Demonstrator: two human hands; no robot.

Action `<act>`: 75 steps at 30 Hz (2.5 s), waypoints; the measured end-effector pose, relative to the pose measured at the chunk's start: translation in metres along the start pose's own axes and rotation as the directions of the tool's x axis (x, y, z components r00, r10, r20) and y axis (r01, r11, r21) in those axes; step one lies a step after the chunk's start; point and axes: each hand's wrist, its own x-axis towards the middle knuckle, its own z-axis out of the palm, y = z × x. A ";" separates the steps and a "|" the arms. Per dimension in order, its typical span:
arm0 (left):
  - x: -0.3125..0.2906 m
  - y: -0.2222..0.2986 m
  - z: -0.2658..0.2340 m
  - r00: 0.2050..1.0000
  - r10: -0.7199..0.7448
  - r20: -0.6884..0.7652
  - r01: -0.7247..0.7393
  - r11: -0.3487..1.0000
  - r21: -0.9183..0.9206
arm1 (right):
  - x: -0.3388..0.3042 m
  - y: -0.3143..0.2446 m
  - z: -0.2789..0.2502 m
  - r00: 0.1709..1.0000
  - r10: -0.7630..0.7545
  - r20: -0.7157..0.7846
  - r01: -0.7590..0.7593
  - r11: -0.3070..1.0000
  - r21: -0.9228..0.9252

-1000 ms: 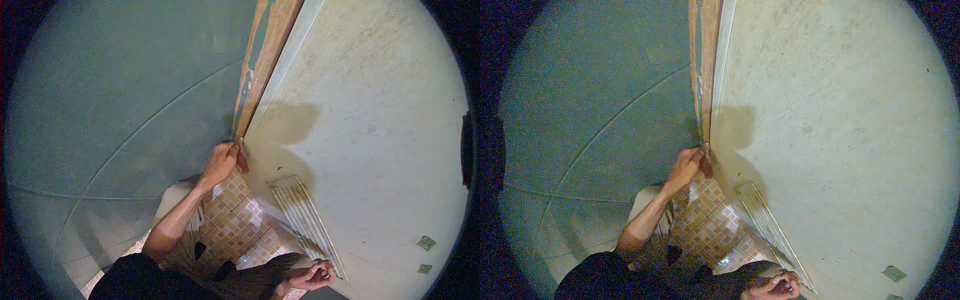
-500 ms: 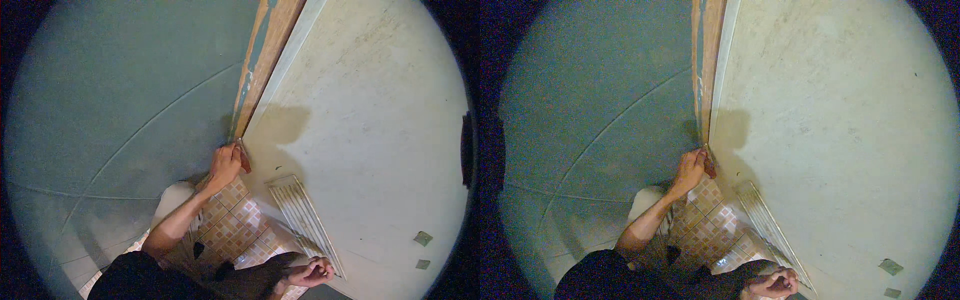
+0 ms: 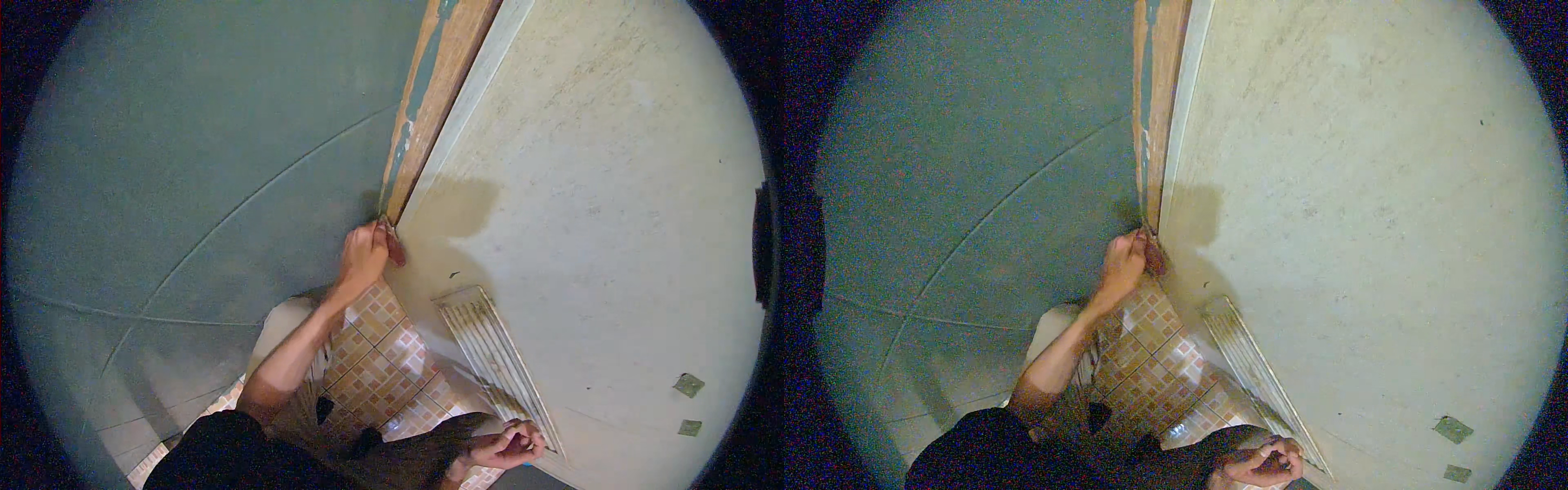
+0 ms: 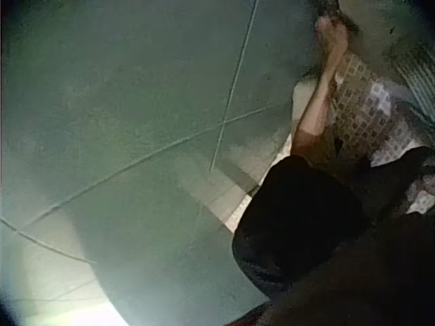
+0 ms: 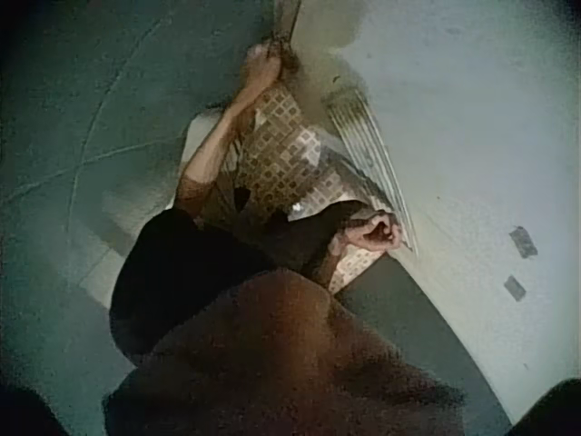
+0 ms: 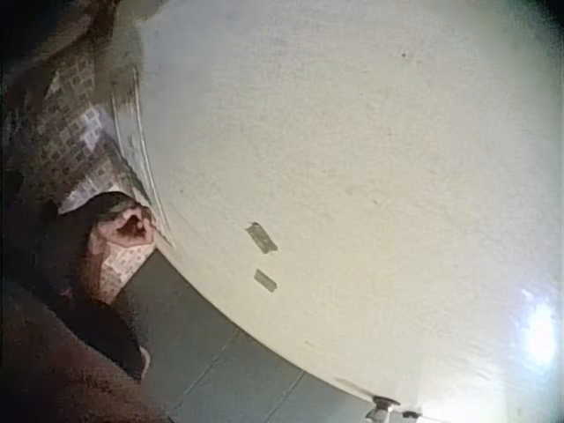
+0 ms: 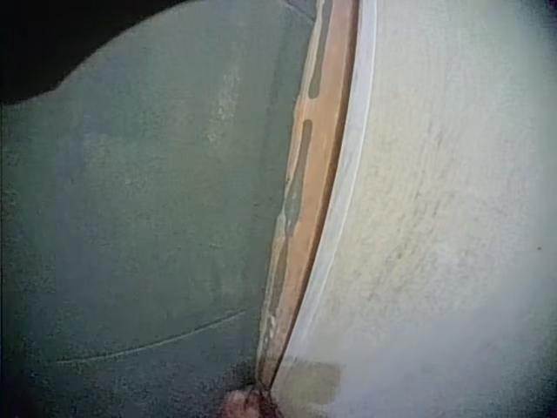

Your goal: The person is sanding a vertical wooden frame next to a tiled wall using a small piece of sandpaper.

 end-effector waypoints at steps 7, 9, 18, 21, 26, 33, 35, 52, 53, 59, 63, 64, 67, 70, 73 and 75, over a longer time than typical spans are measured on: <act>-0.007 -0.025 0.006 1.000 -0.005 0.000 0.005 1.000 0.020 | -0.001 0.001 -0.001 0.999 0.015 0.047 -0.016 1.000 0.026; -0.005 -0.014 0.006 0.993 0.076 -0.088 -0.067 0.992 0.107 | -0.001 0.000 0.000 0.999 0.019 0.046 -0.020 0.999 0.034; -0.007 0.012 -0.018 1.000 0.017 0.025 -0.015 0.997 -0.080 | -0.002 -0.004 0.006 0.999 -0.046 0.025 0.048 0.997 -0.055; 0.001 -0.008 -0.005 0.998 0.059 0.009 -0.059 0.998 0.037 | -0.003 -0.006 0.009 1.000 0.007 0.013 -0.006 0.999 -0.047; -0.007 -0.012 -0.002 0.970 -0.036 0.241 0.031 0.999 0.024 | 0.000 -0.002 0.002 0.998 0.002 0.058 0.002 0.998 -0.064; -0.011 -0.025 0.019 0.953 0.196 -0.229 -0.179 0.979 0.093 | 0.001 0.000 0.006 0.997 -0.072 -0.038 0.068 0.992 -0.102; -0.007 -0.010 0.003 0.992 0.090 -0.092 -0.089 0.996 0.015 | -0.001 0.001 0.001 1.000 -0.028 -0.010 0.028 0.997 -0.066; -0.002 -0.007 0.007 0.999 -0.047 -0.023 0.048 0.999 0.019 | -0.003 0.003 0.002 0.997 0.009 0.074 -0.009 1.000 -0.008; -0.009 -0.008 0.005 0.998 -0.033 0.058 0.030 0.998 0.050 | -0.003 0.005 0.001 0.998 0.005 0.062 -0.005 1.000 -0.007; -0.007 -0.003 0.004 0.997 -0.074 0.019 0.073 0.997 0.006 | -0.005 0.013 -0.001 0.998 -0.033 0.051 0.036 0.998 -0.052; -0.004 -0.008 0.006 0.999 0.021 0.042 -0.023 0.999 0.039 | -0.005 0.013 -0.002 0.999 0.000 0.048 0.004 0.997 -0.078; -0.006 -0.010 0.003 0.999 0.022 0.041 -0.024 0.999 0.039 | -0.005 0.013 -0.002 0.999 -0.001 0.048 0.005 0.997 -0.077; -0.012 0.001 -0.007 0.949 -0.066 0.307 0.111 0.985 -0.129 | -0.005 0.014 -0.003 1.000 -0.012 0.029 0.015 0.996 -0.089; -0.012 -0.004 0.000 0.992 -0.044 -0.117 0.053 0.996 0.073 | -0.005 0.009 0.000 0.999 -0.010 0.052 0.013 0.998 -0.062; -0.009 0.003 0.002 0.993 -0.109 0.034 0.111 0.992 -0.052 | -0.007 0.015 -0.004 0.999 0.029 0.029 -0.027 0.998 -0.053; -0.014 -0.003 0.010 0.988 -0.125 0.094 0.104 0.973 0.205 | -0.007 0.017 -0.006 0.998 -0.003 0.056 0.007 0.997 -0.073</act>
